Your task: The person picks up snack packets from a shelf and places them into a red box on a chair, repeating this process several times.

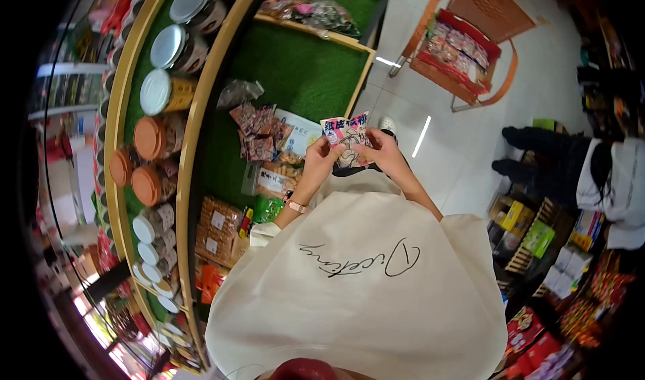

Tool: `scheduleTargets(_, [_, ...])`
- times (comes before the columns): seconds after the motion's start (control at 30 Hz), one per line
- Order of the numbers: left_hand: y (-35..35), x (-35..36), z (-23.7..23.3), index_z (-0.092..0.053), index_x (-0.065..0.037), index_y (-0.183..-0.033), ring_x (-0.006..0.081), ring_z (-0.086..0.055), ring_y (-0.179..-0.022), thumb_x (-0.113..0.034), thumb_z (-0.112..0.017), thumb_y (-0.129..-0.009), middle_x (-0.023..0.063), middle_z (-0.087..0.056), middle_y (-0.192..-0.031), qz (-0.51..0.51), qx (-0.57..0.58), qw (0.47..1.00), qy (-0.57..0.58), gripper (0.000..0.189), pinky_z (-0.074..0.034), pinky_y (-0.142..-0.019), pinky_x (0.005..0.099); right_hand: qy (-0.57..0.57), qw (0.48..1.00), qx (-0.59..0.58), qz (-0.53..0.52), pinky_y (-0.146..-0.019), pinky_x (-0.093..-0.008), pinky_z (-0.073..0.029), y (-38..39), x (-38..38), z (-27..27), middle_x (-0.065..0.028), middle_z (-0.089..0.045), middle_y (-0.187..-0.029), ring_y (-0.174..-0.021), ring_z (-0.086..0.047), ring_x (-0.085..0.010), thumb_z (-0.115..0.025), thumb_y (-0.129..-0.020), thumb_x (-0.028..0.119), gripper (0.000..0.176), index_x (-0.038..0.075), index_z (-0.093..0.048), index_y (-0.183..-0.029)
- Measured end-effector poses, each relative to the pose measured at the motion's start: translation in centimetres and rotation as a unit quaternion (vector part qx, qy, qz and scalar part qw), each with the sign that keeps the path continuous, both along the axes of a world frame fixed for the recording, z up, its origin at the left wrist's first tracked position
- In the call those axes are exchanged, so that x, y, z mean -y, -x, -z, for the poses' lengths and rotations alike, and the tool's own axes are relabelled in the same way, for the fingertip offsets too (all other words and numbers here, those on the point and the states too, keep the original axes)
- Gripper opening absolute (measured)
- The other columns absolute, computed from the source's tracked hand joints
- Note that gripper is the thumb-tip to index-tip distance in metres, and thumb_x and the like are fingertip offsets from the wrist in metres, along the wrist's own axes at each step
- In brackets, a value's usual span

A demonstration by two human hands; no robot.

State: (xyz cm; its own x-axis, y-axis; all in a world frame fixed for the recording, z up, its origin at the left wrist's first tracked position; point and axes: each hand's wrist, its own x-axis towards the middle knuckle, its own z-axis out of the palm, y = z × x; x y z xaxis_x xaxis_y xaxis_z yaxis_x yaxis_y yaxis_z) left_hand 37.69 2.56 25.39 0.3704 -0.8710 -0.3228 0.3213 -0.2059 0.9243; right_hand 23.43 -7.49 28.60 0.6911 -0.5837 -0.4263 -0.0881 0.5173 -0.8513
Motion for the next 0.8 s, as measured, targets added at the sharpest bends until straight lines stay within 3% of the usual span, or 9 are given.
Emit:
scheduleTargets(0.2, [3.4, 4.2, -0.9, -0.057, 0.001, -0.093, 0.0056, -0.053, -0.072, -0.010, -0.063, -0.080, 0.0021, -0.060, -0.083, 0.083, 0.006, 0.996, 0.010, 0.019, -0.043, -0.064, 0.0200, 0.046, 0.994, 0.004, 0.100, -0.056, -0.0225, -0.049, 4.8, 1.1, -0.4, -0.0042, -0.057, -0.086, -0.068, -0.054, -0.0080, -0.063, -0.078, 0.010, 0.034, -0.004, -0.051, -0.106])
scheduleTargets(0.47, [9.6, 11.9, -1.7, -0.056, 0.001, -0.092, 0.0054, -0.051, -0.071, -0.011, -0.063, -0.080, 0.0015, -0.059, -0.081, 0.198, 0.033, 0.980, -0.003, 0.019, -0.042, -0.062, 0.0196, 0.013, 0.981, 0.009, 0.195, -0.057, -0.0228, -0.047, 12.4, 5.3, -0.7, -0.0039, -0.057, -0.084, -0.065, -0.052, -0.0074, -0.063, -0.079, 0.013, 0.037, -0.004, -0.050, -0.110])
scheduleTargets(0.8, [17.3, 20.0, -0.6, -0.055, 0.002, -0.098, 0.0059, -0.052, -0.076, -0.015, -0.061, -0.082, 0.0021, -0.059, -0.086, 0.259, -0.007, 0.966, -0.024, 0.024, -0.042, -0.066, 0.0195, 0.009, 0.955, 0.015, 0.297, -0.052, -0.0213, -0.046, 19.8, 11.2, 1.4, -0.0038, -0.057, -0.082, -0.061, -0.051, -0.0068, -0.065, -0.077, 0.015, 0.043, -0.005, -0.049, -0.111])
